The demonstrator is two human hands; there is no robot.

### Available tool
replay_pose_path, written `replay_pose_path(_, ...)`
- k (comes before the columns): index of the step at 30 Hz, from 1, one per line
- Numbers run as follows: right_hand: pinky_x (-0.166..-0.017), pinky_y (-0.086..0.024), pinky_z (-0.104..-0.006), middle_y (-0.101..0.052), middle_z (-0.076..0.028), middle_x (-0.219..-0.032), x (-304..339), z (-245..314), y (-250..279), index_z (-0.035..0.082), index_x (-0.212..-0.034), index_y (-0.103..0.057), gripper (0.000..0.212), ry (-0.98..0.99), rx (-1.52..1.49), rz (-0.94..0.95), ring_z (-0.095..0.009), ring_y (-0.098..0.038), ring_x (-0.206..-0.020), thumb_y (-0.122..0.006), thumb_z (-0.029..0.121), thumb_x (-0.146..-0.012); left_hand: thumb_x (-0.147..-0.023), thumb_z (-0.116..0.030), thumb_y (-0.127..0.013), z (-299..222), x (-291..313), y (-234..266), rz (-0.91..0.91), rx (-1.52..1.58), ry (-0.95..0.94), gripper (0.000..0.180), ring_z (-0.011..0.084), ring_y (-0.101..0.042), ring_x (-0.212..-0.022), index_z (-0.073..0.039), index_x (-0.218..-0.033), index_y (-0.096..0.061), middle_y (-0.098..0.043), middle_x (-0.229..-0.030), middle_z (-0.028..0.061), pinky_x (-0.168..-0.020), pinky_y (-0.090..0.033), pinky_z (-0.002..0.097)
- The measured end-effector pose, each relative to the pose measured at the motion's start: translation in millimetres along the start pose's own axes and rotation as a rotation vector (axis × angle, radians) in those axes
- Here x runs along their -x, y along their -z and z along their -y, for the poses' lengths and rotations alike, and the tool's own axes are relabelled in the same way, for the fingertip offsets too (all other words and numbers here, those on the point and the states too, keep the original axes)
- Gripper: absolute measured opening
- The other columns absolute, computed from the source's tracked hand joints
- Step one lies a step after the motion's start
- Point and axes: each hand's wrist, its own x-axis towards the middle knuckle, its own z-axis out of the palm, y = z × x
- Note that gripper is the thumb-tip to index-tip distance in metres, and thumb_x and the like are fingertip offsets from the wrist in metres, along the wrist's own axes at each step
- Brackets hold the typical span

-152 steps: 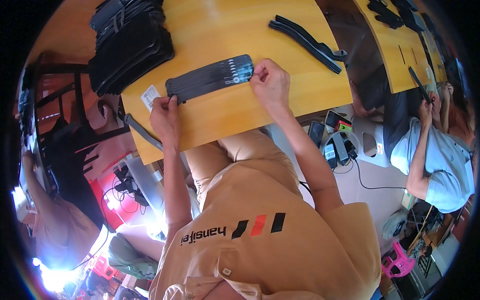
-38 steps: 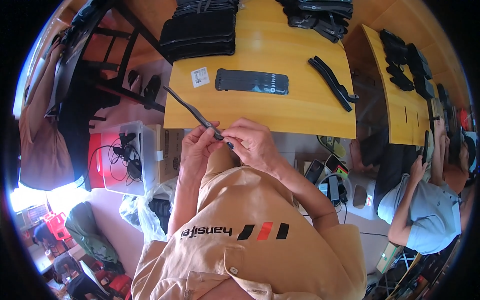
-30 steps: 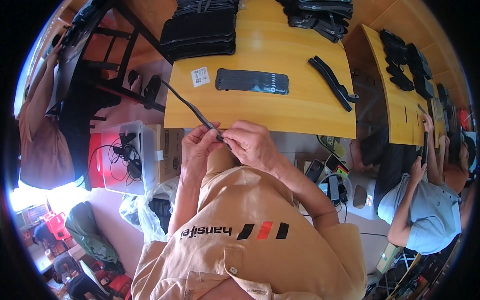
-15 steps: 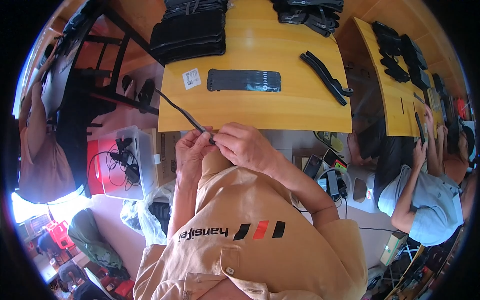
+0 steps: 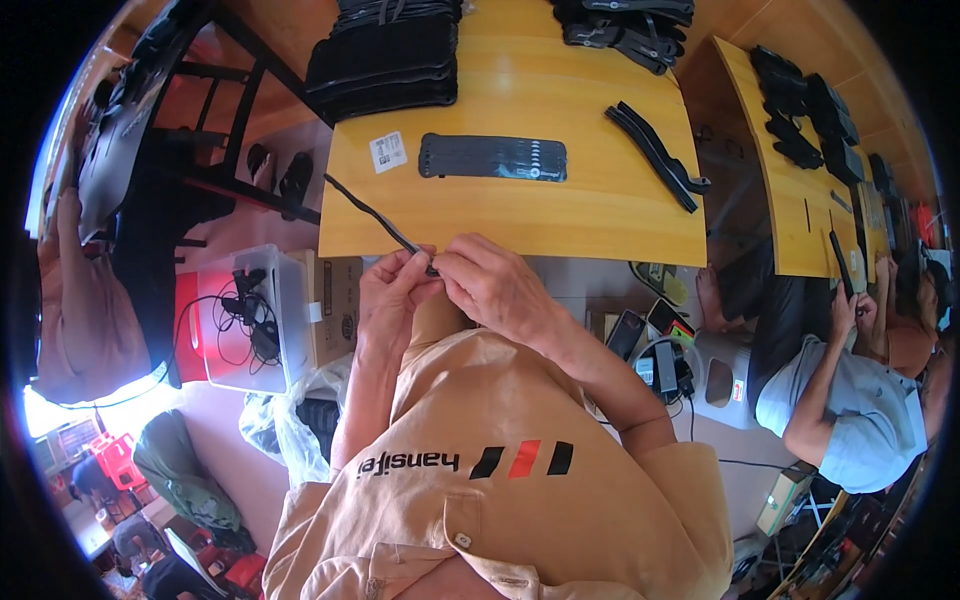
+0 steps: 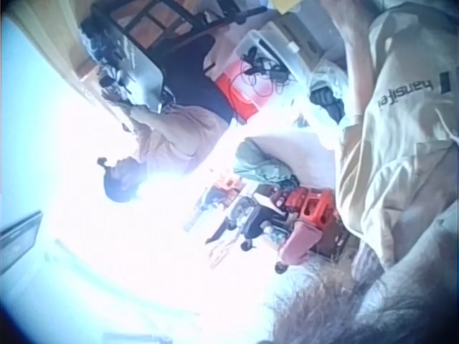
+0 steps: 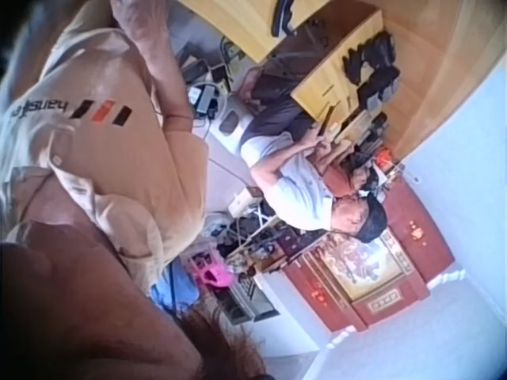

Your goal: Assembling plastic components and straps by snapping pieces together and applying labels.

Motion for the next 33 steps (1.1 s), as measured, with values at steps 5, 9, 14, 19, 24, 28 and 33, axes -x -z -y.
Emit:
replay_pose_path(5,-0.060,-0.046,-0.0354,-0.050,-0.011,-0.077,-1.3,-4.5,-6.1,-0.001,-0.080,-0.054,0.013,-0.063,-0.009,0.006,-0.028,-0.054,-0.071,-0.060,-0.005,-0.069,-0.083,-0.009,-0.063,7.0,0.9,3.3,0.025,-0.010,-0.042,0.017,0.0110,-0.062,-0.068,0.003,-0.095,-0.061,-0.063,-0.082,0.0076,-0.062,-0.054,0.0209)
replay_pose_path(9,-0.058,-0.047,-0.0320,-0.056,-0.012,-0.079,0.5,-2.6,-0.1,-0.001,-0.085,-0.059,0.013,-0.163,-0.189,0.028,-0.027,-0.057,-0.069,-0.060,-0.006,-0.073,-0.083,-0.008,-0.064,2.7,2.1,4.2,-0.003,0.054,-0.013,0.017,0.0107,-0.062,-0.069,0.003,-0.094,-0.061,-0.063,-0.081,0.0077,-0.061,-0.055,0.0214)
replay_pose_path(14,-0.059,-0.047,-0.0284,-0.061,-0.012,-0.081,-0.7,-0.3,2.7,-0.001,-0.088,-0.063,0.015,-0.222,-0.257,0.045,-0.024,-0.060,-0.070,-0.062,-0.007,-0.074,-0.082,-0.008,-0.064,2.8,-0.8,8.3,0.010,0.071,-0.030,0.017,0.0111,-0.062,-0.069,0.003,-0.095,-0.061,-0.063,-0.082,0.0076,-0.061,-0.055,0.0218)
replay_pose_path(19,-0.056,-0.048,-0.0295,-0.061,-0.012,-0.079,-0.7,-2.0,1.3,-0.002,-0.086,-0.063,0.014,-0.116,-0.176,0.040,-0.024,-0.060,-0.065,-0.062,-0.006,-0.073,-0.081,-0.007,-0.066,2.6,0.5,5.3,-0.020,0.006,-0.062,0.017,0.0106,-0.061,-0.069,0.003,-0.094,-0.061,-0.063,-0.082,0.0069,-0.061,-0.055,0.0216)
replay_pose_path(24,-0.055,-0.048,-0.0334,-0.056,-0.012,-0.076,-1.2,-0.4,0.9,-0.001,-0.081,-0.060,0.009,-0.110,-0.157,0.036,-0.028,-0.058,-0.064,-0.061,-0.001,-0.072,-0.081,-0.007,-0.065,3.5,1.2,1.0,-0.034,-0.076,-0.112,0.018,0.0093,-0.061,-0.068,0.003,-0.095,-0.061,-0.063,-0.081,0.0059,-0.061,-0.054,0.0204)
replay_pose_path(28,-0.055,-0.049,-0.0334,-0.054,-0.010,-0.074,-1.2,2.8,1.2,0.000,-0.080,-0.058,0.009,-0.062,-0.012,0.045,-0.026,-0.057,-0.064,-0.061,0.001,-0.071,-0.081,-0.007,-0.064,2.2,2.5,-3.1,-0.048,-0.148,-0.143,0.018,0.0078,-0.060,-0.068,0.002,-0.096,-0.061,-0.062,-0.081,0.0046,-0.060,-0.053,0.0192)
replay_pose_path(33,-0.055,-0.050,-0.0328,-0.051,-0.008,-0.074,1.0,7.2,0.7,0.001,-0.083,-0.057,0.014,0.022,0.159,0.046,-0.024,-0.057,-0.066,-0.060,0.001,-0.069,-0.080,-0.007,-0.066,0.6,1.6,-6.3,-0.061,-0.144,-0.134,0.018,0.0088,-0.060,-0.070,0.002,-0.094,-0.061,-0.063,-0.081,0.0057,-0.061,-0.053,0.0204)
